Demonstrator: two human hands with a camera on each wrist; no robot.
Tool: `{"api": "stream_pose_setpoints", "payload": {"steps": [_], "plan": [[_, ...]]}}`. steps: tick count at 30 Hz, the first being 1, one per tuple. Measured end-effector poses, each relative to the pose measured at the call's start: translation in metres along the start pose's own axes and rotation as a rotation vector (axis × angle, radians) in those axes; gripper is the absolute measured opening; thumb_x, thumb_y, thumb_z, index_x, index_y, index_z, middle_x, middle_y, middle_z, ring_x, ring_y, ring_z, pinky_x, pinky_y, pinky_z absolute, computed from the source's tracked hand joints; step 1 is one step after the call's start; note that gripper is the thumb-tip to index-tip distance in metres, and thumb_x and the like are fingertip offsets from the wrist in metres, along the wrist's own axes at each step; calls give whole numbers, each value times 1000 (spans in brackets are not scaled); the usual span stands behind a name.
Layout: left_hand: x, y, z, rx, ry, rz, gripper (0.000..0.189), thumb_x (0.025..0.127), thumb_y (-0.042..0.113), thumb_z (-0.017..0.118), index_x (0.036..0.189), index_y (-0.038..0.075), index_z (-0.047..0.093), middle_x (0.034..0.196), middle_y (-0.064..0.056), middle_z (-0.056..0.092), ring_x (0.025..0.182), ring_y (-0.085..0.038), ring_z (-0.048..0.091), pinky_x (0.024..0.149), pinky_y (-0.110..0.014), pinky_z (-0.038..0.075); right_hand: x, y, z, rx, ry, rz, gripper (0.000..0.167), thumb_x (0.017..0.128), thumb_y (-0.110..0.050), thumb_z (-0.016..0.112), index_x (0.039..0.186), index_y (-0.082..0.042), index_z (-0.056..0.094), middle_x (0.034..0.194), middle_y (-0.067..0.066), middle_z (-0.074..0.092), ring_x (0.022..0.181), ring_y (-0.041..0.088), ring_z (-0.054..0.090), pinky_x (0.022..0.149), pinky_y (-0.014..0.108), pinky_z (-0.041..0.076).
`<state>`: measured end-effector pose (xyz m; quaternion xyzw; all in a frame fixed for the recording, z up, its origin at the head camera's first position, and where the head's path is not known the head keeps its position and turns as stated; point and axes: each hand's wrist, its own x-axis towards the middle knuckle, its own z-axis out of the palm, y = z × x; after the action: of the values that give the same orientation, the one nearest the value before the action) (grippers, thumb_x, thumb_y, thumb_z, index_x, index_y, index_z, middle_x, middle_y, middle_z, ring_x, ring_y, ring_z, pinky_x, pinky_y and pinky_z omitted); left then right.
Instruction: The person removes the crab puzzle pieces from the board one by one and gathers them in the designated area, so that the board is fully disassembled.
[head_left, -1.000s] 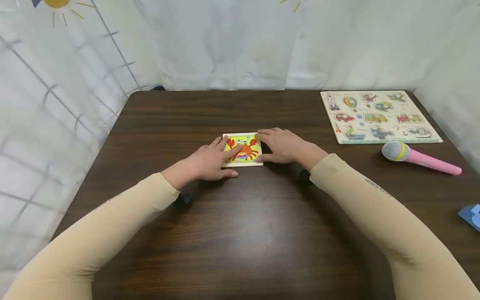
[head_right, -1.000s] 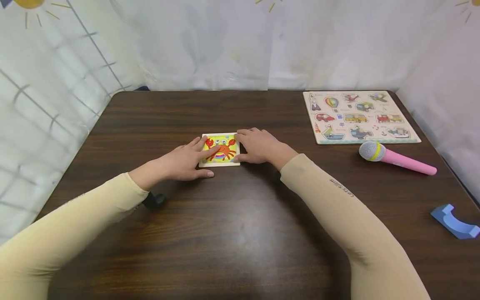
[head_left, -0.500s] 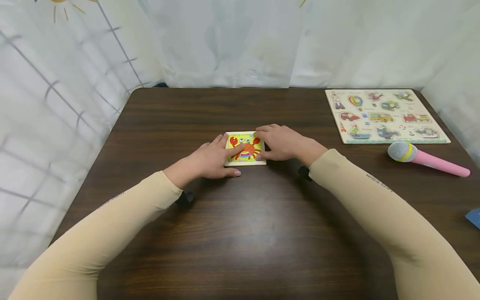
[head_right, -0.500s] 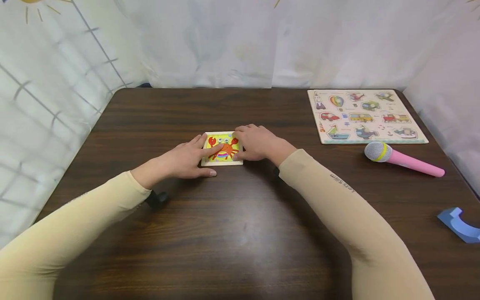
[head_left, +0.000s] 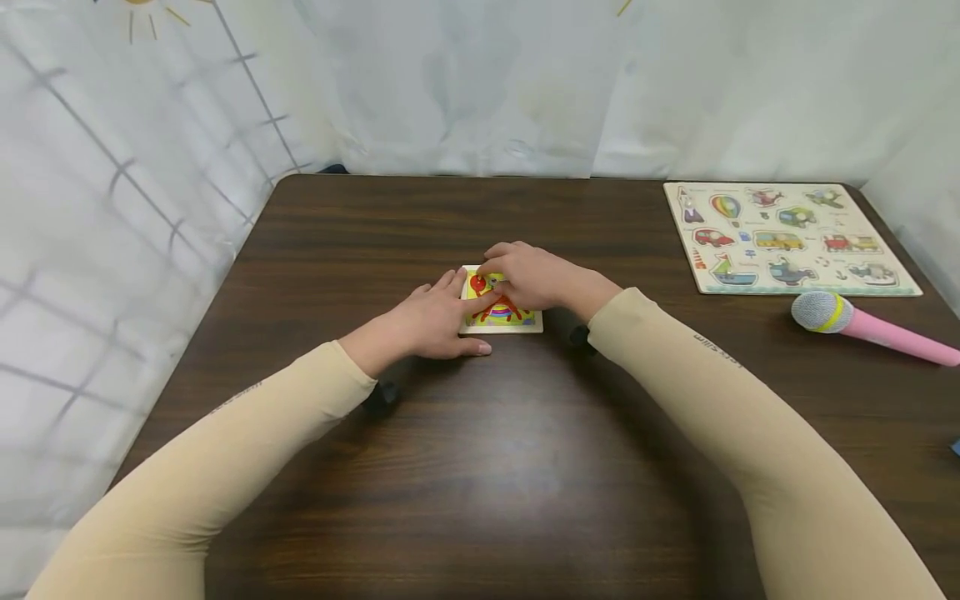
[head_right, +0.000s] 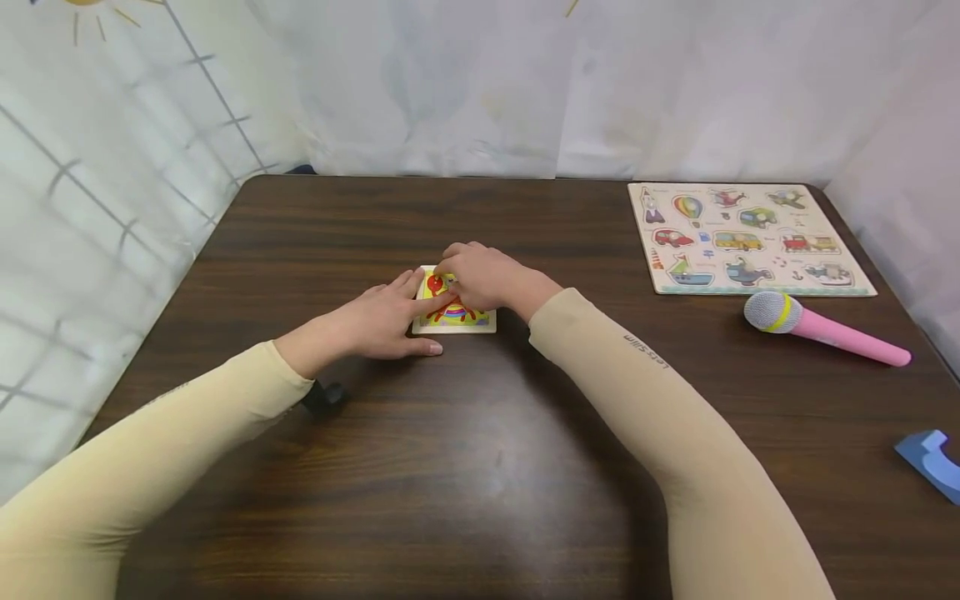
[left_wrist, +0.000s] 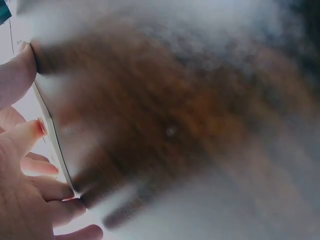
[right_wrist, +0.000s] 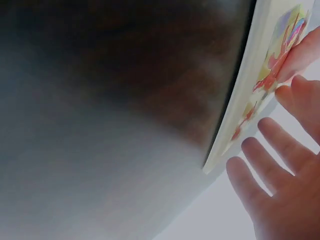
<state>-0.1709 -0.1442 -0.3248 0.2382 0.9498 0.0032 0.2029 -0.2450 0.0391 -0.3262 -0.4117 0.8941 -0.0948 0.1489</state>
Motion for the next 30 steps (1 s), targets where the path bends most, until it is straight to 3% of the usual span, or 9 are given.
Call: {"api": "stream_pose_setpoints", "payload": {"steps": [10, 21, 25, 30], "plan": [[-1, 0, 0, 1, 6, 0, 86, 94, 62, 61, 164, 34, 19, 169, -31, 7, 158, -45, 10, 118, -65, 30, 7, -3, 0, 12, 53, 1, 37, 101, -14, 57, 135, -6, 66, 142, 16, 55, 132, 35, 48, 117, 45, 38], [1, -2, 1, 3, 1, 0, 87, 94, 63, 61, 164, 35, 18, 169, -30, 7, 158, -45, 11, 117, -65, 31, 9, -1, 1, 63, 50, 6, 36, 101, -12, 56, 135, -6, 66, 139, 16, 57, 128, 35, 49, 114, 45, 39], [0, -2, -1, 12, 3, 9, 87, 93, 63, 62, 164, 35, 19, 169, -29, 7, 158, -45, 12, 117, -65, 32, 9, 0, 1, 27, 43, 4, 38, 100, -12, 56, 138, -11, 65, 137, 14, 58, 126, 34, 50, 114, 44, 40], [1, -2, -1, 16, -7, 12, 87, 93, 63, 62, 164, 35, 20, 169, -28, 6, 158, -45, 11, 117, -66, 31, 11, -2, -2, -130, 15, -12, 45, 99, -14, 60, 143, -18, 61, 134, 10, 60, 121, 31, 53, 113, 43, 43]]}}
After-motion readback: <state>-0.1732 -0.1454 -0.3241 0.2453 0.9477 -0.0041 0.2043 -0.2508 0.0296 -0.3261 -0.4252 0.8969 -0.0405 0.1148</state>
